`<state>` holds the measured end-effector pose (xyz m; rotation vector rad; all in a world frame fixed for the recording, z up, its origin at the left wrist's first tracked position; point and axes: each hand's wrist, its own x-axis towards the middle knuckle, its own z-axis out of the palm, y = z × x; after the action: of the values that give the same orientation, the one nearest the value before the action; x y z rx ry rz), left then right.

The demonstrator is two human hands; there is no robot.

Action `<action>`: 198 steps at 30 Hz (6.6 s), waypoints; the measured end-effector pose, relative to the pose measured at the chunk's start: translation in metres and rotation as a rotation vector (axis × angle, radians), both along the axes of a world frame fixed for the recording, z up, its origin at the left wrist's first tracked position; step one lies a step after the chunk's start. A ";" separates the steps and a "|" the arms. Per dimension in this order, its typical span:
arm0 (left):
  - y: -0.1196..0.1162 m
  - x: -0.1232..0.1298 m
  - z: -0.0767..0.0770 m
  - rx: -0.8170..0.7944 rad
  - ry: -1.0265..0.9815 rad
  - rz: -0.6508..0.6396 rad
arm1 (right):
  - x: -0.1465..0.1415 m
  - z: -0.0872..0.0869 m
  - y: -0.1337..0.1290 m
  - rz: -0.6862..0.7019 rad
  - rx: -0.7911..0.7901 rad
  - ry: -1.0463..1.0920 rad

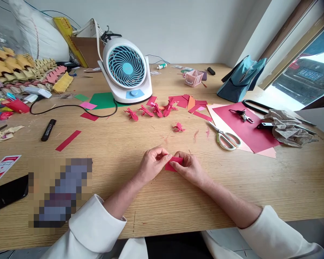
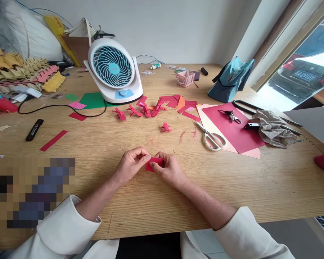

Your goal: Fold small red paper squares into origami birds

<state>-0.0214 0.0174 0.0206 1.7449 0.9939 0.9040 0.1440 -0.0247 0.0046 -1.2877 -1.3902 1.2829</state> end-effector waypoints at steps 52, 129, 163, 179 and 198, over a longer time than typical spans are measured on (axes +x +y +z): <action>0.009 -0.006 -0.006 -0.143 -0.135 0.029 | 0.010 -0.014 0.008 -0.033 0.052 0.039; -0.016 -0.001 -0.021 0.562 0.565 -0.139 | 0.033 0.001 0.009 0.306 0.559 -0.670; -0.029 -0.027 -0.022 0.883 0.750 -0.343 | 0.033 -0.002 0.011 0.255 0.514 -0.663; -0.032 -0.028 -0.024 0.855 0.844 -0.324 | 0.052 0.019 -0.007 0.548 0.788 -1.185; -0.037 -0.034 -0.031 0.854 0.699 -0.268 | 0.050 0.012 -0.012 0.496 0.749 -1.162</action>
<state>-0.0553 -0.0200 -0.0105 2.9707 0.7854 0.5622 0.1938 -0.0365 0.0166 -1.1542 -2.7635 0.0356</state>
